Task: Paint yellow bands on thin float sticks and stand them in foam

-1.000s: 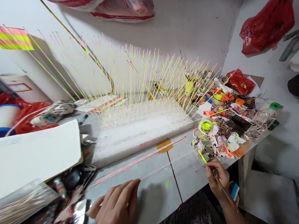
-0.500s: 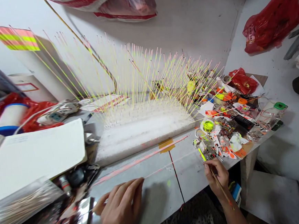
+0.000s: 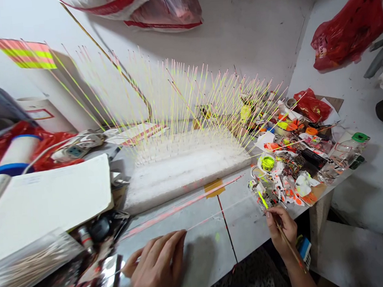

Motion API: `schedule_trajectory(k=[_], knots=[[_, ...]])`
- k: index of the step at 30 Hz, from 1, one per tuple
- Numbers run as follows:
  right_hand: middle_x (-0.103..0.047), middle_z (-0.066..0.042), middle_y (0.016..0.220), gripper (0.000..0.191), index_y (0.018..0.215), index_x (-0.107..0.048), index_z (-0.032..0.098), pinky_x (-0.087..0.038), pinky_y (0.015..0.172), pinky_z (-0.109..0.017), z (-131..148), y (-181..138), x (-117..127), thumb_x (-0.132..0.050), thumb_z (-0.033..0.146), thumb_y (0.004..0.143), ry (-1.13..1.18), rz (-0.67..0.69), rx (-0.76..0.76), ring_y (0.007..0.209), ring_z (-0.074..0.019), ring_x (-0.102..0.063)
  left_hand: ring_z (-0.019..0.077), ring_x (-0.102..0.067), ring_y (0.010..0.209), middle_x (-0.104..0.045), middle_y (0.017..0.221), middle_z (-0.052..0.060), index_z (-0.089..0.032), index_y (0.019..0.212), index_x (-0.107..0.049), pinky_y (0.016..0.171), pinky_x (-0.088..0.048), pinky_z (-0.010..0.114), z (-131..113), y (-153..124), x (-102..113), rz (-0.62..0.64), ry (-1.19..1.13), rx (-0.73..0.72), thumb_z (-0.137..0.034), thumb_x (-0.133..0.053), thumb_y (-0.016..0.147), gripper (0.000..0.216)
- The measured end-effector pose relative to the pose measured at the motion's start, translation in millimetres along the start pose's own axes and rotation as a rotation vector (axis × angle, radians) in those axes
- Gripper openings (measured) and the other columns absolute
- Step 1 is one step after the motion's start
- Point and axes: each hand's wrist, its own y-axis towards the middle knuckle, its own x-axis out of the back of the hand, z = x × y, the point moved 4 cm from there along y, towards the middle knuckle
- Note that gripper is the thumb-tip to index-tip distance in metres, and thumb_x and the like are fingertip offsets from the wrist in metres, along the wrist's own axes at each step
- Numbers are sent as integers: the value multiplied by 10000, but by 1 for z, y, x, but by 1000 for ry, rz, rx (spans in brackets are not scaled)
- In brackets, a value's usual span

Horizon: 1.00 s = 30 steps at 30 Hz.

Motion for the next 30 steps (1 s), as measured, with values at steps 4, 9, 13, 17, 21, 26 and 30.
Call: schedule_trajectory(k=[4,9,13,17,21,26,30], knots=[[-674,-18,780,83,926,-659,213,-498,556,-229,6,0,-1,-578,225,940,39,57,86,619,-132,-616,142,-627,701,-697,787,14,-206,968,-641,699,-418,277,0,0,1,-11,4,20,-159,-552,936,106],[-659,-5,769,76,928,-655,218,-489,561,-229,10,2,3,-583,192,932,9,62,120,604,-121,-582,152,-634,712,-700,785,24,-198,970,-637,706,-410,285,0,-3,0,-1,35,29,-148,-572,926,93],[-645,-3,764,70,932,-658,213,-493,560,-229,8,3,4,-589,201,933,-16,67,110,592,-115,-571,161,-645,716,-710,789,24,-207,973,-640,723,-399,300,3,-8,-1,37,48,36,-154,-574,920,100],[-638,8,749,54,925,-658,217,-485,551,-225,7,4,2,-604,211,927,-27,55,120,581,-110,-561,164,-655,744,-717,820,24,-221,998,-637,751,-403,304,4,-10,-2,80,67,40,-169,-570,921,115],[-648,8,761,59,939,-653,218,-484,558,-230,9,6,-1,-604,188,925,-13,68,144,581,-112,-546,160,-646,730,-708,797,24,-215,968,-637,740,-399,297,1,-7,0,63,74,28,-157,-564,923,104],[-654,5,750,60,925,-663,218,-483,546,-234,9,7,-2,-606,199,922,-25,72,151,568,-115,-544,161,-641,731,-705,802,31,-210,969,-637,741,-401,300,1,-6,0,83,77,19,-162,-552,936,103],[-651,4,759,58,916,-664,219,-481,545,-229,6,6,-2,-608,227,930,-30,42,105,566,-111,-542,170,-653,746,-713,818,32,-213,993,-644,752,-399,313,5,-10,-2,120,82,26,-170,-560,931,112]])
